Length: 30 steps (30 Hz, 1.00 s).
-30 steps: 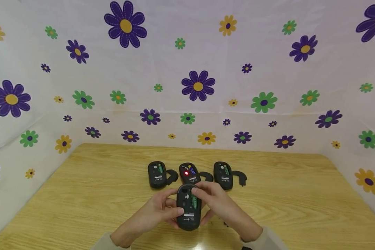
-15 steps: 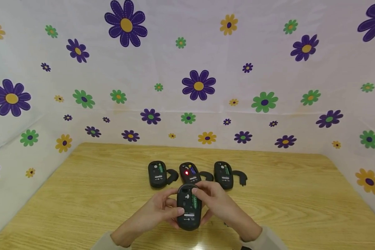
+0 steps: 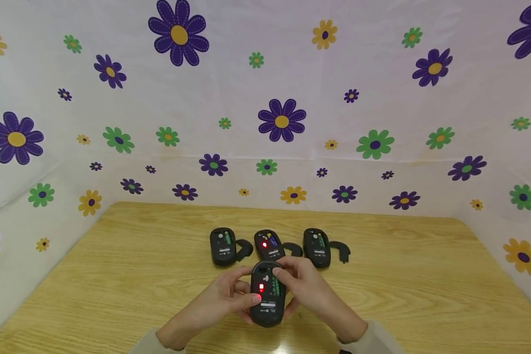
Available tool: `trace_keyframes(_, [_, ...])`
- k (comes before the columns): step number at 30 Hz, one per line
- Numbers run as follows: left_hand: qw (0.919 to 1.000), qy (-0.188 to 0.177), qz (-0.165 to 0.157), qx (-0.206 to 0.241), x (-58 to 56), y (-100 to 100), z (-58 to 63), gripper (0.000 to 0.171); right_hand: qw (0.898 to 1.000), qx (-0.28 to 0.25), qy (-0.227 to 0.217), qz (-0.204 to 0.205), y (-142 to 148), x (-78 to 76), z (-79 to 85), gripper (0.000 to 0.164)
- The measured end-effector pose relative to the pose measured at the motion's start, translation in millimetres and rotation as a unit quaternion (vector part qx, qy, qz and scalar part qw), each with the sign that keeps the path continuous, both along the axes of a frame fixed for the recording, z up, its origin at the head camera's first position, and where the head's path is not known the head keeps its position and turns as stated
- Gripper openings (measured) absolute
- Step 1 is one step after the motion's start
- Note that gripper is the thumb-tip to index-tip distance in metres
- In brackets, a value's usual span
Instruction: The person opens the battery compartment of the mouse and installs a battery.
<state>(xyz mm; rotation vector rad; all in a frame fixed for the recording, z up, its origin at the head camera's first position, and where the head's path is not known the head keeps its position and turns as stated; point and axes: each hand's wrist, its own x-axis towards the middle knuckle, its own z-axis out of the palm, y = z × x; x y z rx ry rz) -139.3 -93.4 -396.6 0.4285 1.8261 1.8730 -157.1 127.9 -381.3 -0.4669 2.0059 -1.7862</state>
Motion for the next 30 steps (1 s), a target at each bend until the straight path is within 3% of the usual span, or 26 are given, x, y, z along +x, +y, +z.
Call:
trace_keyframes(15, [1.0,-0.008,0.004,-0.001,-1.3,6.0,-9.2,0.056,1.0,0.015,-0.005,0.007,7.3,0.0,-6.8,0.038])
trace_keyframes(23, [0.9979,-0.056,0.006,-0.032,1.4,10.4,-20.9,0.061,0.999,0.026,-0.033,0.016,17.4,1.2,-18.2,0.059])
trace_keyframes(30, [0.9957,-0.069,-0.026,-0.057,1.7,11.3,-26.3,0.064,0.998,0.027,-0.04,0.035,21.1,-0.1,-29.0,0.047])
